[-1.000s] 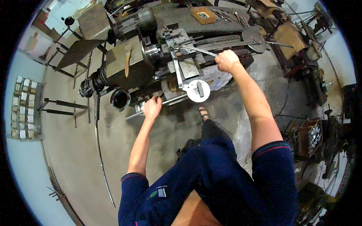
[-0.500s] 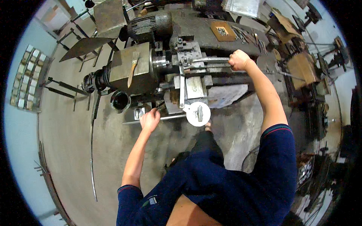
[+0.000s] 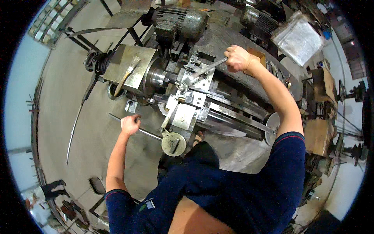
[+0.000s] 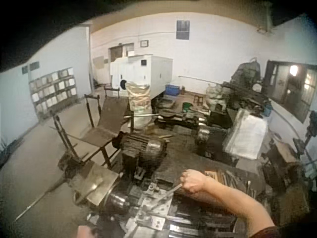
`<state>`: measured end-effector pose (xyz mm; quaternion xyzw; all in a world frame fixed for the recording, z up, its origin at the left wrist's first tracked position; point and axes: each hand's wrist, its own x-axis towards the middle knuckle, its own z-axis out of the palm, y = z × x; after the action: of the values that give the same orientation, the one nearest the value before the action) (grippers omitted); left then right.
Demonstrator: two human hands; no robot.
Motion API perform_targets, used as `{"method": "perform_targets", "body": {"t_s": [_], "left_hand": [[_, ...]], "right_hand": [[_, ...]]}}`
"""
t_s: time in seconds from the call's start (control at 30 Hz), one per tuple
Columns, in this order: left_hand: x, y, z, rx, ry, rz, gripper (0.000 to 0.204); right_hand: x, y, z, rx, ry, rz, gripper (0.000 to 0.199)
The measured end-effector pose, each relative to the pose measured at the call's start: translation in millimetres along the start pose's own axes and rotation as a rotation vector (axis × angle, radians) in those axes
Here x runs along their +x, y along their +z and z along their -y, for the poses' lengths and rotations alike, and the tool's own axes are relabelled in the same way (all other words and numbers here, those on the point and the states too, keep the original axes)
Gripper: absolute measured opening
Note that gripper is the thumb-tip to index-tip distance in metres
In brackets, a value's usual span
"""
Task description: The person adjusts a metal lathe by loosening and tightening bolts on the tool post, then moves to a separate bending machine to operate a lever.
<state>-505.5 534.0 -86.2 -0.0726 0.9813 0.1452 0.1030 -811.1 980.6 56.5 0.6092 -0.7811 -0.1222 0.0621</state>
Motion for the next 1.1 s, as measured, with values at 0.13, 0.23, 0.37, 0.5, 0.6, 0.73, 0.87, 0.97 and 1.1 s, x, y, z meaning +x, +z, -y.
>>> {"method": "perform_targets", "body": {"t_s": [0.13,0.23,0.37,0.5,0.6,0.73,0.87,0.97,1.1], "left_hand": [[0,-2,-5,0.047,-0.016,-0.008,0.03],[-2,18,9,-0.148,-0.048,-0.037,0.03],[21,8,-44,-0.744,0.054,-0.163,0.038],[53,-63,-165,-0.577,0.299,-0.2,0.046],[66,-77,-204,-0.376,0.408,-0.206,0.046],[69,-72,-210,-0.222,0.451,-0.212,0.029],[60,-64,-221,-0.104,0.28,-0.264,0.024],[59,-55,-227,-0.029,0.245,-0.427,0.029],[65,-59,-242,0.09,0.15,-0.511,0.039]], "right_hand": [[-28,10,24,0.184,0.363,-0.423,0.021],[-70,19,73,0.403,0.846,-0.605,0.022],[-163,30,102,0.539,1.427,-0.294,0.026],[-253,48,89,0.379,1.734,0.115,0.039],[-274,67,68,0.401,1.893,0.3,0.046],[-287,99,64,0.391,1.961,0.308,0.045],[-289,110,57,0.006,1.728,0.55,0.043],[-264,93,52,0.229,1.432,-0.107,0.038],[-121,5,101,0.904,0.587,-0.448,0.043]]}}
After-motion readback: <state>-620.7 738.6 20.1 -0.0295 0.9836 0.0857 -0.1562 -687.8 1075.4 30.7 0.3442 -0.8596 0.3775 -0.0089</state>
